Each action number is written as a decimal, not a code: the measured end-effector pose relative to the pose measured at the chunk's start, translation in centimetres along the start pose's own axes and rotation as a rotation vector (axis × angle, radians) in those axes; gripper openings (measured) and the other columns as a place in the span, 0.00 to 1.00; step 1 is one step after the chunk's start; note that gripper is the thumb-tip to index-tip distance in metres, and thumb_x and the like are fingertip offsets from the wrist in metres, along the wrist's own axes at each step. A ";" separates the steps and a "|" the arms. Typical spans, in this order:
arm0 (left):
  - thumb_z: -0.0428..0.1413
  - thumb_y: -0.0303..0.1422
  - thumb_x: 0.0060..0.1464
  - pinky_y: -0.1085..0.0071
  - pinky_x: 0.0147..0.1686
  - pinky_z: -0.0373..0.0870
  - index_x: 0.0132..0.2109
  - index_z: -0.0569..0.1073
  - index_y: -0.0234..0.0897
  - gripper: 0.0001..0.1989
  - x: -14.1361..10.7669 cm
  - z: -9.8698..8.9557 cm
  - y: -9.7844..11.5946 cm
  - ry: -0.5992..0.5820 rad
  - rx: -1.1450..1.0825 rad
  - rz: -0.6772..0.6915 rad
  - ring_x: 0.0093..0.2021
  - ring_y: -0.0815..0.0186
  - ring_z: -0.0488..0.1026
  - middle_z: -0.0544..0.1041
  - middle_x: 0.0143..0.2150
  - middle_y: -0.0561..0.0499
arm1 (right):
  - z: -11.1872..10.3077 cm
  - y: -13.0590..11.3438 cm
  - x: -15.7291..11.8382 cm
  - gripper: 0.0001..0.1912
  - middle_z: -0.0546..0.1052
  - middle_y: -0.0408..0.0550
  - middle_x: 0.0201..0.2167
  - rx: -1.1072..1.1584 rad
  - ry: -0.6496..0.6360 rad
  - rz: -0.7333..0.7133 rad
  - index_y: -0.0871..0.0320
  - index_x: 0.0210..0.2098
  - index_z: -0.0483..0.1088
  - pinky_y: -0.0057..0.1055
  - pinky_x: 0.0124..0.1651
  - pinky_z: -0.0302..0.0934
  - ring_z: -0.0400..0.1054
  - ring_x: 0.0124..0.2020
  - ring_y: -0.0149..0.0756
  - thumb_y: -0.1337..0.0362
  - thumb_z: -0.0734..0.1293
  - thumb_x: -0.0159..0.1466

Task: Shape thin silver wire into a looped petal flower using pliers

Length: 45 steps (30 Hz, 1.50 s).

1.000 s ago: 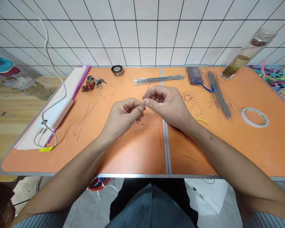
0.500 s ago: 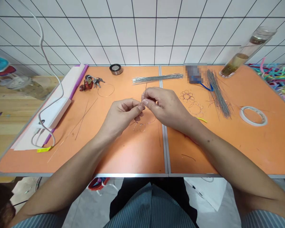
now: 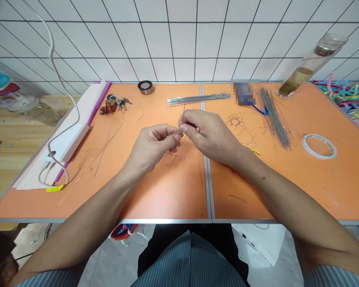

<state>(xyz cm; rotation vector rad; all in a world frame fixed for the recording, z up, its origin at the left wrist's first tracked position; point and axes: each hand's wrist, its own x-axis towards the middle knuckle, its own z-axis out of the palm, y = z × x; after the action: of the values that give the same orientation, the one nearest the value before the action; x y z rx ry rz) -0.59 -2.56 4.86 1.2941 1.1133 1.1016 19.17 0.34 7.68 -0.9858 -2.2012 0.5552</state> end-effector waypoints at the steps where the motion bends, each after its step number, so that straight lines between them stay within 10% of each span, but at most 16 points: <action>1: 0.67 0.36 0.56 0.73 0.29 0.71 0.36 0.82 0.35 0.07 0.0 0.0 0.0 0.006 -0.002 0.003 0.28 0.70 0.73 0.79 0.30 0.51 | 0.0 0.0 0.0 0.09 0.78 0.45 0.33 0.000 0.004 0.005 0.54 0.35 0.72 0.35 0.38 0.57 0.69 0.34 0.38 0.66 0.65 0.73; 45: 0.69 0.36 0.54 0.70 0.27 0.56 0.31 0.79 0.38 0.09 -0.2 0.3 -0.4 0.034 0.034 0.097 0.27 0.70 0.60 0.69 0.26 0.55 | 0.0 -0.4 0.5 0.09 0.76 0.44 0.31 0.445 0.069 0.254 0.54 0.33 0.76 0.34 0.34 0.66 0.68 0.32 0.35 0.61 0.79 0.63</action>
<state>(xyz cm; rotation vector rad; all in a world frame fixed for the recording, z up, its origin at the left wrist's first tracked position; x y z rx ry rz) -0.28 -2.79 4.47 1.3726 1.1087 1.1843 18.72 0.50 8.11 -1.0232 -1.7886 1.0570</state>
